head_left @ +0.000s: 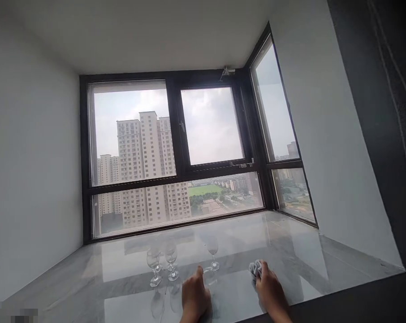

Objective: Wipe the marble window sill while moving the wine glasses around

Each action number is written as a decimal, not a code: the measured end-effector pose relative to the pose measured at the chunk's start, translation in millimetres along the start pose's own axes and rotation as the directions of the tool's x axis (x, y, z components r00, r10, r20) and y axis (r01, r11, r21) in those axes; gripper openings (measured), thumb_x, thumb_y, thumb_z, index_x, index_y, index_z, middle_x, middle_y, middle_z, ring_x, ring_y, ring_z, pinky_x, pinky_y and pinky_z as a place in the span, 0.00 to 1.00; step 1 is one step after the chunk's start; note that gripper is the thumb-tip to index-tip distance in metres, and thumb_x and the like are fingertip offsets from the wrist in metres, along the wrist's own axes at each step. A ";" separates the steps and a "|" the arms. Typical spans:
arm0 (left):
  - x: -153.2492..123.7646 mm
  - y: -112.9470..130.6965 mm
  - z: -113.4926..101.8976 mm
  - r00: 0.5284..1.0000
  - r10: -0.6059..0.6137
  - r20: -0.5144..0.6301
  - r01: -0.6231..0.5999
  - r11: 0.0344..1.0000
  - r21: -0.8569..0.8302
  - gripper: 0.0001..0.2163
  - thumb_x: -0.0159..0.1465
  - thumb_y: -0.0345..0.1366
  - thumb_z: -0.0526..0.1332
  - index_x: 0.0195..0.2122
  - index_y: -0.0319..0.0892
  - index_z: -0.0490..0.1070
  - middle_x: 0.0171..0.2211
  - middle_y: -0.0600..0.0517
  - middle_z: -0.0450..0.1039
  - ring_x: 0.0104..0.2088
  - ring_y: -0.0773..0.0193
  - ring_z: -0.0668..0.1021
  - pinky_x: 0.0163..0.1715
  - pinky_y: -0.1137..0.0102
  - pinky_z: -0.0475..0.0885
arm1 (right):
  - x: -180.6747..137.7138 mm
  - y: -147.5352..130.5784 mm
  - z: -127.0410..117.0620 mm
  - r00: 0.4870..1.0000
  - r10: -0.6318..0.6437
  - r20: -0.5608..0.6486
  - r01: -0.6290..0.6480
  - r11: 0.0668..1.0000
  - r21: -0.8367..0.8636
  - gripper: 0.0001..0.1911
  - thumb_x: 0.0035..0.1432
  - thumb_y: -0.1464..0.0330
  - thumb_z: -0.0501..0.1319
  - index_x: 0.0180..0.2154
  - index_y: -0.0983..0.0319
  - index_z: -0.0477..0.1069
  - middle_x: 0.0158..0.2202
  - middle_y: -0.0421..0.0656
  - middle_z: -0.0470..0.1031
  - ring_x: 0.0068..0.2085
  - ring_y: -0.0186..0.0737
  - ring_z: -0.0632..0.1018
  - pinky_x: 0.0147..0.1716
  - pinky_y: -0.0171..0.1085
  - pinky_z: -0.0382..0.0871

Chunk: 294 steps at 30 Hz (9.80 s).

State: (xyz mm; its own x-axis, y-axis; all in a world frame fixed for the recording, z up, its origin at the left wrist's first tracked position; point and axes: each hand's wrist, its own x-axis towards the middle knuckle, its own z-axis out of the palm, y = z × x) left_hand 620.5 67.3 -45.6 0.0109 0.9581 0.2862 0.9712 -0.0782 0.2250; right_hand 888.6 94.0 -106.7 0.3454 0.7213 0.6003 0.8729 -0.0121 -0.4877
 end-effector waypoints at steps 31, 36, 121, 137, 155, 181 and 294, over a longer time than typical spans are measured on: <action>-8.1 16.1 -25.2 1.000 -0.006 0.024 0.003 0.991 0.132 0.16 0.60 0.31 0.52 0.51 0.43 0.61 0.38 0.45 0.77 0.42 0.53 0.78 0.41 0.65 0.66 | -2.4 -16.5 -23.3 0.992 0.099 0.073 -0.102 0.994 0.038 0.15 0.61 0.74 0.54 0.50 0.60 0.61 0.40 0.46 0.74 0.44 0.41 0.72 0.37 0.33 0.57; -8.7 16.5 -26.7 1.000 -0.003 0.027 -0.001 0.991 0.133 0.17 0.60 0.31 0.52 0.51 0.42 0.61 0.38 0.45 0.77 0.41 0.53 0.78 0.40 0.66 0.65 | -2.2 -16.7 -24.5 0.991 0.106 0.075 -0.109 0.993 0.039 0.15 0.61 0.73 0.53 0.50 0.61 0.62 0.41 0.46 0.73 0.44 0.42 0.72 0.36 0.34 0.57; -1.5 8.5 -13.6 1.000 0.025 -0.014 -0.023 0.992 0.126 0.16 0.58 0.30 0.54 0.49 0.42 0.62 0.35 0.46 0.77 0.38 0.54 0.79 0.35 0.67 0.64 | -3.2 -17.8 -25.0 0.993 0.099 0.067 -0.101 0.995 0.021 0.13 0.61 0.74 0.54 0.48 0.61 0.63 0.39 0.46 0.74 0.42 0.40 0.72 0.33 0.33 0.54; -2.6 10.7 -15.6 1.000 0.008 -0.014 -0.006 0.992 0.125 0.16 0.59 0.31 0.55 0.49 0.43 0.62 0.36 0.45 0.77 0.39 0.53 0.79 0.36 0.67 0.64 | -2.7 -16.8 -23.0 0.995 0.088 0.055 -0.089 0.996 0.016 0.13 0.61 0.74 0.55 0.48 0.61 0.63 0.39 0.45 0.74 0.42 0.40 0.72 0.34 0.33 0.55; -1.8 8.1 -13.8 1.000 0.029 -0.006 -0.028 0.993 0.118 0.18 0.58 0.31 0.55 0.51 0.43 0.61 0.36 0.45 0.77 0.39 0.54 0.78 0.37 0.67 0.64 | -3.3 -17.1 -24.4 0.995 0.084 0.058 -0.085 0.996 0.007 0.12 0.60 0.74 0.54 0.47 0.61 0.63 0.39 0.45 0.74 0.41 0.41 0.72 0.33 0.34 0.55; 0.1 4.1 -8.5 0.998 0.051 -0.028 -0.047 0.991 0.122 0.17 0.58 0.29 0.55 0.50 0.43 0.61 0.35 0.46 0.77 0.37 0.55 0.78 0.34 0.68 0.63 | -3.6 -13.0 -18.7 0.996 0.077 0.041 -0.077 0.997 0.001 0.13 0.61 0.73 0.55 0.48 0.62 0.64 0.39 0.46 0.74 0.41 0.41 0.72 0.32 0.34 0.55; 2.1 -0.1 -5.5 0.996 0.084 -0.028 -0.080 0.989 0.124 0.17 0.57 0.29 0.55 0.49 0.42 0.62 0.33 0.46 0.76 0.35 0.54 0.78 0.33 0.67 0.64 | -4.1 -16.4 -23.8 0.995 0.083 0.053 -0.083 0.996 -0.014 0.13 0.59 0.73 0.56 0.47 0.62 0.64 0.38 0.45 0.74 0.41 0.41 0.72 0.33 0.34 0.54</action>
State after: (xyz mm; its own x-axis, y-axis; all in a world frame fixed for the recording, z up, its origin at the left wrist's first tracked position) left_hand 619.1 67.8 -39.9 0.0859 0.9400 0.3301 0.9892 -0.1200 0.0845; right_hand 881.1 74.8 -86.1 0.3980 0.7536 0.5231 0.8462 -0.0814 -0.5266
